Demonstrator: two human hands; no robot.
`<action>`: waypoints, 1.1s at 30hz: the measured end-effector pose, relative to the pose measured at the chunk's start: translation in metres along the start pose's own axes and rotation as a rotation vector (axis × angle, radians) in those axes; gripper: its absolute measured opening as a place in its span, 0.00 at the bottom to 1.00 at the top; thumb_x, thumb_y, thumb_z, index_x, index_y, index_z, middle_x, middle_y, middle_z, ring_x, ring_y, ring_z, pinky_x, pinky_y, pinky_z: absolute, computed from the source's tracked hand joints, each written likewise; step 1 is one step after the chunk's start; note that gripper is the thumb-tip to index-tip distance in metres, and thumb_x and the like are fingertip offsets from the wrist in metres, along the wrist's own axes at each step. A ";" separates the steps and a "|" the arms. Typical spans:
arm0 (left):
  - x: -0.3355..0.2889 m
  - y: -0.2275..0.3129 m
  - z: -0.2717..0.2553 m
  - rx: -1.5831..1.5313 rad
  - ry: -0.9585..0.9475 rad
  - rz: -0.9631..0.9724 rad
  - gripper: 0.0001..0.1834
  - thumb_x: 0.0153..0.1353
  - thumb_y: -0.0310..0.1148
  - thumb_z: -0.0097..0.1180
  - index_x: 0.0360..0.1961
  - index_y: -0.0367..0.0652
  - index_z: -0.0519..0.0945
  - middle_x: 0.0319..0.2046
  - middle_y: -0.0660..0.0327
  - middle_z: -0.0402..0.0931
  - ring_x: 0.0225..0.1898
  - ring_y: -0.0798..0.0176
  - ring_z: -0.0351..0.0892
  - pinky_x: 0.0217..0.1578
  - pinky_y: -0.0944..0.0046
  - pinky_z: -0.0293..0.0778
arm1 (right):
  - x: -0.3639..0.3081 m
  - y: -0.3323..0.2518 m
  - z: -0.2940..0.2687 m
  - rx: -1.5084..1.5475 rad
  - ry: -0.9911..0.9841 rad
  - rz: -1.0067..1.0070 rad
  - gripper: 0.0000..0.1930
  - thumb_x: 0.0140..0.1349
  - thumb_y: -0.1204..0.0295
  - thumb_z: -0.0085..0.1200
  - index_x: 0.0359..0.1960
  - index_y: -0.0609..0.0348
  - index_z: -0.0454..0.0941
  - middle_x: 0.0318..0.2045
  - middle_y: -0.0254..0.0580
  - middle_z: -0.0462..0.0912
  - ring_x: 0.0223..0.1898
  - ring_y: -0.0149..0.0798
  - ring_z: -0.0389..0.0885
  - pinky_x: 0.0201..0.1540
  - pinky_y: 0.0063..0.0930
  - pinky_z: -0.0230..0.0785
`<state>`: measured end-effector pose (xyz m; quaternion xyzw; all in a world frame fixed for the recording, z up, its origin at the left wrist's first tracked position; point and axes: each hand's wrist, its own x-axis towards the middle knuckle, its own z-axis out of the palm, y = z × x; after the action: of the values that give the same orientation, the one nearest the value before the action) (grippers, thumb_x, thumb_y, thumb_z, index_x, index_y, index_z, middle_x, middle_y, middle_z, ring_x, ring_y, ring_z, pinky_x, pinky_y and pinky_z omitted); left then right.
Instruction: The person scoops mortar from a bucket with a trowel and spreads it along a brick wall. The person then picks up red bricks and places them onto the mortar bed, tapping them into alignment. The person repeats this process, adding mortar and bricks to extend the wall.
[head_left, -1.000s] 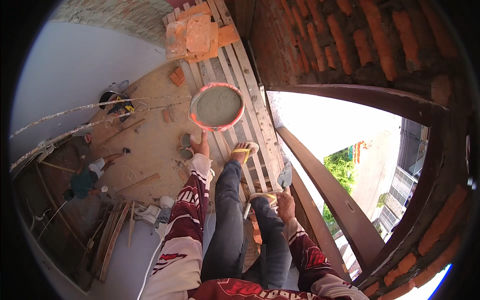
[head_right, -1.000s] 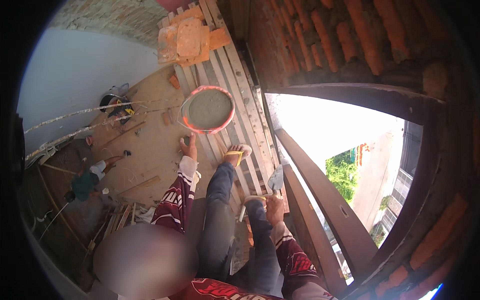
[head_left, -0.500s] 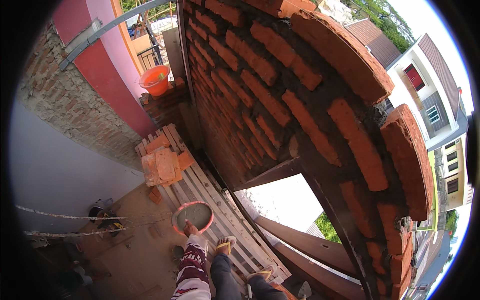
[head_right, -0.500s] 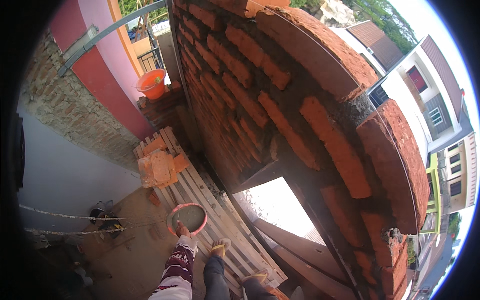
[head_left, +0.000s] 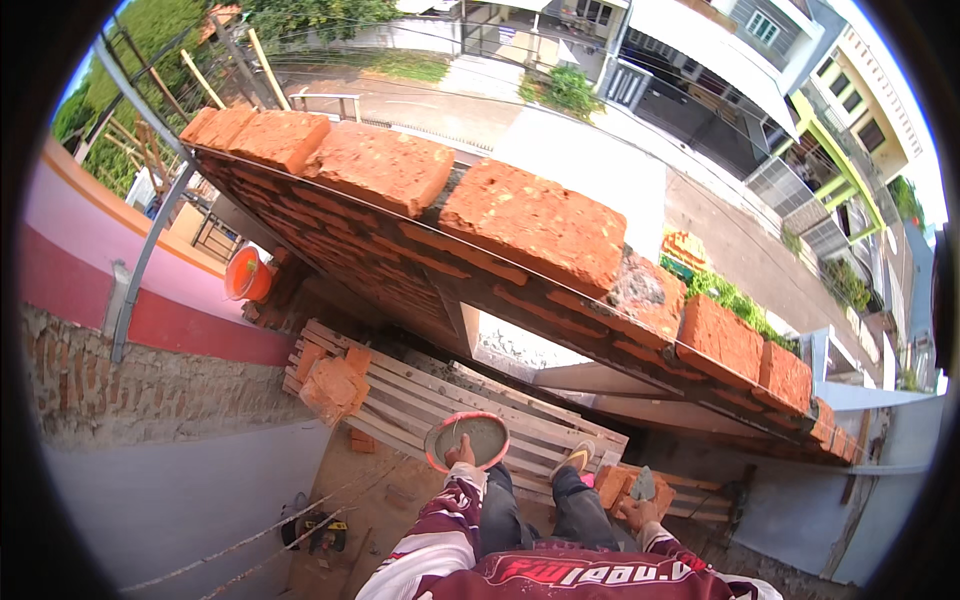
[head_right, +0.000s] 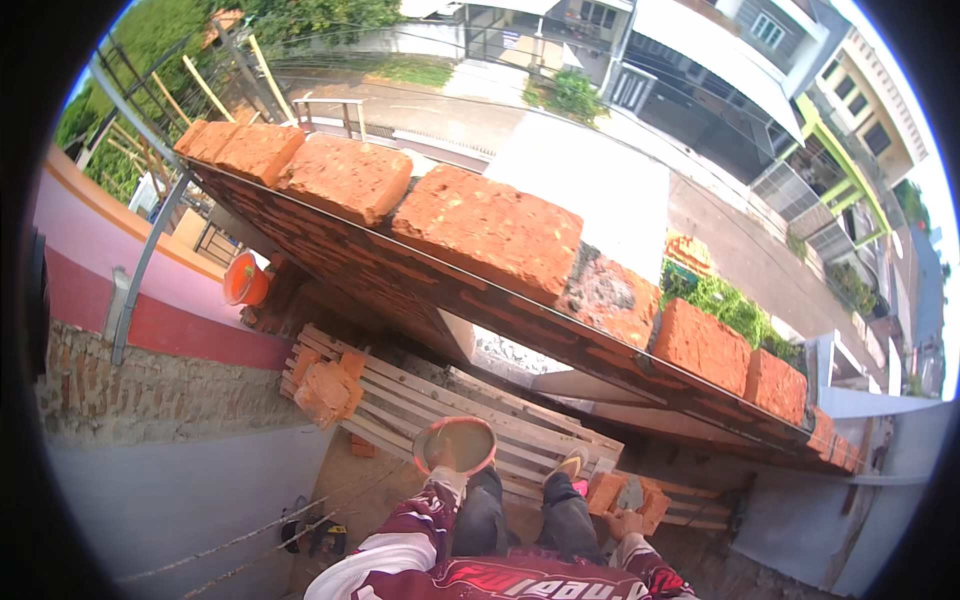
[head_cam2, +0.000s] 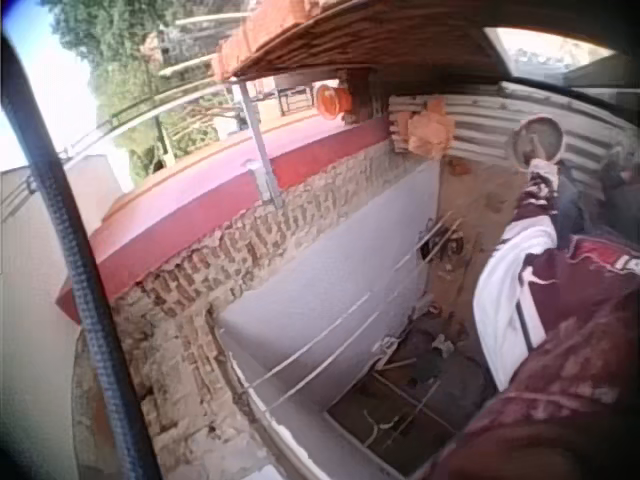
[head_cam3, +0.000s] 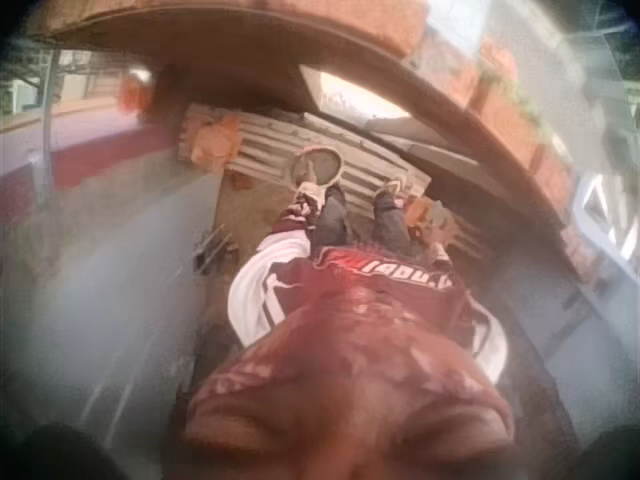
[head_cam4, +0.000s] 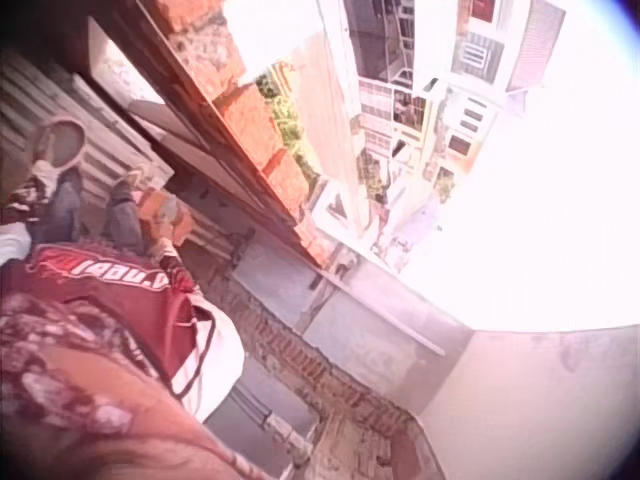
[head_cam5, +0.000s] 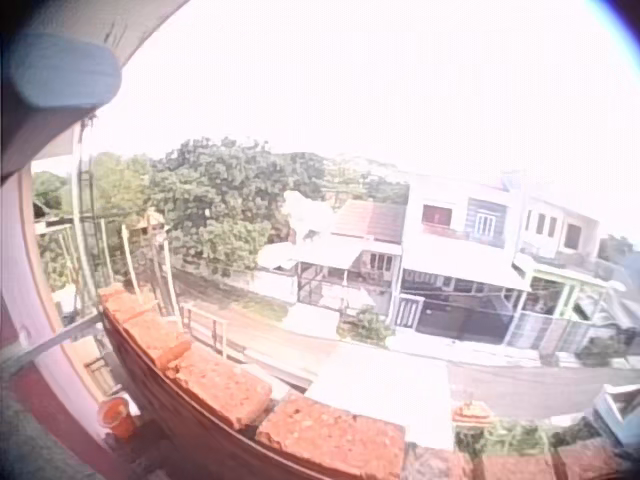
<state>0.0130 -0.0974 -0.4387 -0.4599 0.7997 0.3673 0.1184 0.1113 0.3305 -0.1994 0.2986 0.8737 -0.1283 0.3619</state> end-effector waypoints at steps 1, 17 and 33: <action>-0.007 0.002 -0.003 0.037 -0.125 0.030 0.43 0.61 0.66 0.55 0.42 0.24 0.83 0.44 0.34 0.81 0.48 0.37 0.81 0.51 0.46 0.74 | -0.016 0.014 0.000 0.048 -0.029 0.058 0.25 0.56 0.48 0.62 0.39 0.60 0.89 0.39 0.60 0.87 0.44 0.52 0.88 0.50 0.41 0.79; -0.139 0.202 -0.018 0.344 -0.290 0.183 0.35 0.59 0.55 0.61 0.41 0.23 0.82 0.33 0.47 0.83 0.34 0.51 0.85 0.35 0.51 0.80 | -0.083 0.213 0.080 0.643 -0.344 0.647 0.36 0.64 0.49 0.58 0.68 0.59 0.70 0.71 0.61 0.63 0.68 0.59 0.69 0.69 0.45 0.65; -0.244 0.225 0.098 0.445 -0.560 0.426 0.18 0.54 0.36 0.67 0.19 0.36 0.74 0.16 0.58 0.73 0.17 0.62 0.72 0.20 0.58 0.71 | -0.006 0.269 0.055 1.212 -0.111 0.852 0.34 0.54 0.58 0.70 0.58 0.68 0.75 0.57 0.63 0.79 0.60 0.58 0.78 0.63 0.43 0.71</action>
<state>-0.0529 0.1979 -0.2710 -0.1296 0.8739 0.3128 0.3489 0.3106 0.5154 -0.2364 0.7522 0.4384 -0.4514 0.1957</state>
